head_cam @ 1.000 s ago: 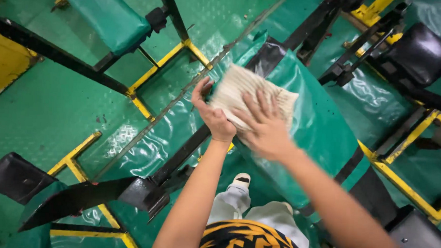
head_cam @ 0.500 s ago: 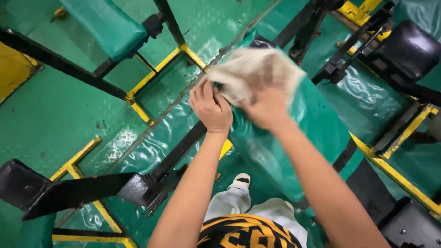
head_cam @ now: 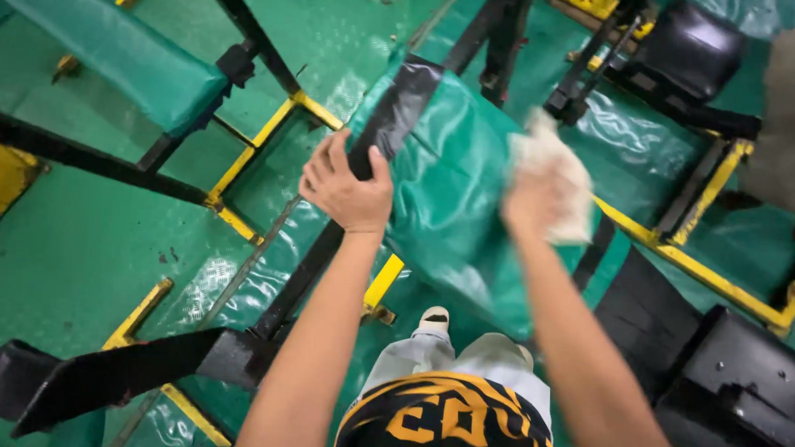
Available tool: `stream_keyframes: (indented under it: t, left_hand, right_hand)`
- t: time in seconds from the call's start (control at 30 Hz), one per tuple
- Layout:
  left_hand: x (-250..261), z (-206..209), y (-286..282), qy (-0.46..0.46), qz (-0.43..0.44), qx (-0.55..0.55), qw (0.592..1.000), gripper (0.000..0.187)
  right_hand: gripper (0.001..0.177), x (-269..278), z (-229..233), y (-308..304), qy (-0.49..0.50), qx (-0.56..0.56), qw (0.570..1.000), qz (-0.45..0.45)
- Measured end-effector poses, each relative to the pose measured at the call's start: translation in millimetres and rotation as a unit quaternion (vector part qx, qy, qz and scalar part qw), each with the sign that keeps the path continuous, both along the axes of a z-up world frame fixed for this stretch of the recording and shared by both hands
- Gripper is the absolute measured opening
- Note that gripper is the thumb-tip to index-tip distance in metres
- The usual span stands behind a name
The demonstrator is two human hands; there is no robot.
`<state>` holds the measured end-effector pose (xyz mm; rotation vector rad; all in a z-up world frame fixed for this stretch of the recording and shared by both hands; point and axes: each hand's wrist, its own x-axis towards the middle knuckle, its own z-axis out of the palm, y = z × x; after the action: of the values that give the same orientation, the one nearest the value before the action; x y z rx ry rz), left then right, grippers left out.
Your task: Cleaning and wiping down various gym machines and benches with a spray bottle and cloth.
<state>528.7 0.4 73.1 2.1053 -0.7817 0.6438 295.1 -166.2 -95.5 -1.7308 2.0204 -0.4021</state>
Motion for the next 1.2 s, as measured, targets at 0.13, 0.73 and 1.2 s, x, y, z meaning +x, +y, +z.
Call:
stream_keyframes:
  t: [0.13, 0.73, 1.2]
  left_hand:
    - [-8.0, 8.2, 4.5, -0.010, 0.021, 0.052, 0.998, 0.043]
    - [-30.3, 5.1, 0.1, -0.104, -0.357, 0.201, 0.906, 0.048]
    - [-33.4, 3.2, 0.2, -0.120, -0.389, 0.093, 0.909, 0.015]
  right_hand:
    - [0.079, 52.7, 77.4, 93.8, 0.005, -0.101, 0.967, 0.235]
    - [0.066, 23.7, 86.3, 155.5, 0.064, -0.005, 0.988, 0.142]
    - [0.069, -118.5, -0.6, 171.5, 0.030, -0.054, 0.996, 0.064]
